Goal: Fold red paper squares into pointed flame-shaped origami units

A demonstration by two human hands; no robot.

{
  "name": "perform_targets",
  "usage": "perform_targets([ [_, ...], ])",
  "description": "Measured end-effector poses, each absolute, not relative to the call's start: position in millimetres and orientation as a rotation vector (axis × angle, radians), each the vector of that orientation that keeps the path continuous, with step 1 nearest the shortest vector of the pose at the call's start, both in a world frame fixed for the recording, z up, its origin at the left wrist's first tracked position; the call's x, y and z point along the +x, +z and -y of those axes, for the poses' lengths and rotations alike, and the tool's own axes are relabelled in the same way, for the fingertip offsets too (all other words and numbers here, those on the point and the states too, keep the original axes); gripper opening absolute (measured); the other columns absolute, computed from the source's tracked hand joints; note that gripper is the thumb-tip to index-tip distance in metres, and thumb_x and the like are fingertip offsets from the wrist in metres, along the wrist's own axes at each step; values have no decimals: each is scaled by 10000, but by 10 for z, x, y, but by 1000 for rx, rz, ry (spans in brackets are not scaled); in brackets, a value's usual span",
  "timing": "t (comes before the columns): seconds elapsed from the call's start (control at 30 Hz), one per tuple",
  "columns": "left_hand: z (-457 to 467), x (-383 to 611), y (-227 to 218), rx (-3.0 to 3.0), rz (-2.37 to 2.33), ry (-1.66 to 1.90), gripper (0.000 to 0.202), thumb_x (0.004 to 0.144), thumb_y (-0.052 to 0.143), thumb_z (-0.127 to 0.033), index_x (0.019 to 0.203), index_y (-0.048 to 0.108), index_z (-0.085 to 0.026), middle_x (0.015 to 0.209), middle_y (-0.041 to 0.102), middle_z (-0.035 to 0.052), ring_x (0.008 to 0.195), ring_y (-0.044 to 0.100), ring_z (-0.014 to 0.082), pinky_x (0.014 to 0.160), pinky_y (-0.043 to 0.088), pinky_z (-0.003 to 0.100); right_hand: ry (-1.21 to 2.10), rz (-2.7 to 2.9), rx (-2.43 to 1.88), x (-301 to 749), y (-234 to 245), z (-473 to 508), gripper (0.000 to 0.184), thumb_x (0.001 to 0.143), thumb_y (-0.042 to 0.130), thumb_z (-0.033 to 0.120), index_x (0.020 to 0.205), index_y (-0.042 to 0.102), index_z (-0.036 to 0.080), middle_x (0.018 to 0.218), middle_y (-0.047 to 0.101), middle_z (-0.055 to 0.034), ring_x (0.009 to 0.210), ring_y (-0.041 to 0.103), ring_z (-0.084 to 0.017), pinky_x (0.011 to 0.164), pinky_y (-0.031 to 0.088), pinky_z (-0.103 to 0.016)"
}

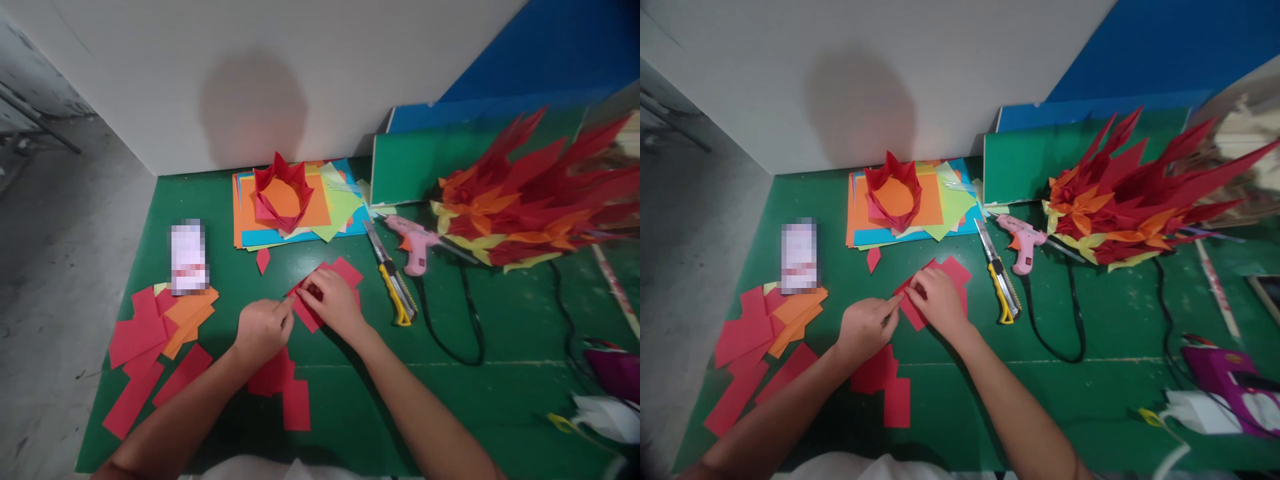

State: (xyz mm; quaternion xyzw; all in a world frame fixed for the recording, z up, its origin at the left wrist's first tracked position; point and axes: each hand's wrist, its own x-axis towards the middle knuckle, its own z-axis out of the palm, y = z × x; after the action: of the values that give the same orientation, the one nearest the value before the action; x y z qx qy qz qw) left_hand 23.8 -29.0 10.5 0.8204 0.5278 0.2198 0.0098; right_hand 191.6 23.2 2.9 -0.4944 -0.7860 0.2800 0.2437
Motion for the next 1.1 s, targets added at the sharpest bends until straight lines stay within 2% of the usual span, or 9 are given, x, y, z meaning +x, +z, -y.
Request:
perform_targets([
  [0.4,292,235,130,2491,-1705,604,261,808,514,-170,943,730,-229,521,618,-15,459,514,145,446,265,288,871,2175,-1283,1985,139,-221,129,800,546,96,767,482,204,741,575,-15,717,513,-174,644,378,-284],
  [0.5,279,226,108,2493,-1709,612,242,822,508,-177,906,730,-226,523,609,-14,475,517,144,454,274,285,724,2200,-1232,2025,174,-210,118,833,486,95,800,528,200,806,601,-35,788,531,-190,717,389,-319],
  [0.6,266,217,77,2528,-1701,623,226,843,504,-190,889,724,-219,524,589,-10,485,505,146,455,277,287,453,2191,-1241,2052,204,-213,164,875,495,161,974,613,217,1050,636,-66,980,523,-230,853,358,-385],
  [0.67,259,212,62,2546,-1692,619,223,854,503,-191,909,718,-213,541,580,-4,509,505,151,465,295,287,322,2222,-1260,2059,209,-224,221,892,515,196,1075,629,247,1148,643,-47,1049,504,-239,887,321,-403],
  [0.7,255,211,58,2550,-1687,614,225,859,500,-189,927,714,-210,558,577,0,526,507,153,473,309,286,289,2248,-1264,2061,207,-232,221,901,515,206,1075,642,256,1123,667,-33,1030,512,-232,878,313,-403],
  [0.8,243,209,62,2540,-1654,586,251,884,472,-190,1008,690,-191,665,598,28,606,521,164,528,375,286,273,2287,-1288,2072,192,-248,184,914,513,228,954,692,241,907,728,-19,867,551,-201,803,321,-387],
  [0.87,231,211,71,2519,-1608,562,278,902,447,-196,1076,663,-182,784,622,53,672,528,173,593,425,297,304,2281,-1287,2085,184,-249,186,910,515,233,906,701,218,839,729,-28,798,560,-194,754,351,-367],
  [1.0,205,217,86,2489,-1483,523,307,917,416,-190,1139,626,-172,1058,624,90,822,543,195,733,474,337,455,2228,-1261,2111,180,-227,201,904,500,226,948,693,197,869,727,-44,811,608,-194,749,448,-330],
  [1.1,195,218,85,2468,-1437,499,295,918,412,-184,1113,632,-160,1149,616,89,900,546,212,787,477,354,582,2188,-1330,2123,191,-201,214,894,501,235,1008,681,217,946,728,-43,869,645,-196,759,491,-322],
])
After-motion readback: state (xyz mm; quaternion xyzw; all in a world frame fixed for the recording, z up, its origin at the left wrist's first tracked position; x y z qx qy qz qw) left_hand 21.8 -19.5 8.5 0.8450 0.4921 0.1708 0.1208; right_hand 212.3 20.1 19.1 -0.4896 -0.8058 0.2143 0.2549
